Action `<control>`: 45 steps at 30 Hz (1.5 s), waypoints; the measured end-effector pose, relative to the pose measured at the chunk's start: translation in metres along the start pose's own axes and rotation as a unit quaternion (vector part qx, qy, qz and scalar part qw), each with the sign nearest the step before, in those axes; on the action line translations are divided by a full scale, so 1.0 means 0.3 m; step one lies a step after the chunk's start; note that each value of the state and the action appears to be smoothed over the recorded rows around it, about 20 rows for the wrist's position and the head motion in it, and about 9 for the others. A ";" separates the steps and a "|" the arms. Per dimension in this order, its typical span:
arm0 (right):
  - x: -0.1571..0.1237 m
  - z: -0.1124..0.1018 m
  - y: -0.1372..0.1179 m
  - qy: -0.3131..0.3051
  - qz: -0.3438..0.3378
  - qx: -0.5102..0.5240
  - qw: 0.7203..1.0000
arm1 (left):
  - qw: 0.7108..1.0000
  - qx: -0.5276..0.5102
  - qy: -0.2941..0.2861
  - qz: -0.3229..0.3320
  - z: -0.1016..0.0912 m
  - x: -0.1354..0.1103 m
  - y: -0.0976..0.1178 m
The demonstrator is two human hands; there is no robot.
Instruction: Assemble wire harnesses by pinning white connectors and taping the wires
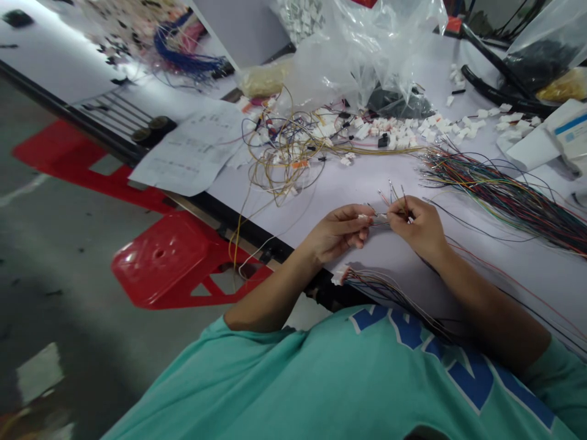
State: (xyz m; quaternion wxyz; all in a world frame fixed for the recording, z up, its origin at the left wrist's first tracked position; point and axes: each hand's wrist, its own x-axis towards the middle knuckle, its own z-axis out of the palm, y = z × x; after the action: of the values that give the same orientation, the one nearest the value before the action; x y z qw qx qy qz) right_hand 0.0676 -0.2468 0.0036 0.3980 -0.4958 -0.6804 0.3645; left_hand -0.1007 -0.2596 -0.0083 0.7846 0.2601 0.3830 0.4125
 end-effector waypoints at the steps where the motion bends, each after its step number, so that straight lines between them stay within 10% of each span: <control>1: 0.003 -0.003 -0.001 -0.007 0.011 0.005 1.000 | 1.000 -0.003 -0.001 0.004 0.001 -0.001 0.000; 25: -0.030 0.038 0.001 0.014 -0.109 -0.094 0.990 | 0.997 -0.020 -0.054 0.057 -0.002 -0.002 -0.014; 45: -0.039 0.048 0.018 -0.077 -0.016 -0.038 0.996 | 0.992 0.035 -0.070 0.100 -0.010 0.004 -0.042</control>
State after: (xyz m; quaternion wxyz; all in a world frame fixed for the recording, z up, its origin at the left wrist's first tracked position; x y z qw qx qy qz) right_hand 0.0590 -0.2582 -0.0094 0.3311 -0.4705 -0.7300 0.3688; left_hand -0.0969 -0.2648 -0.0195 0.7548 0.3520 0.3138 0.4559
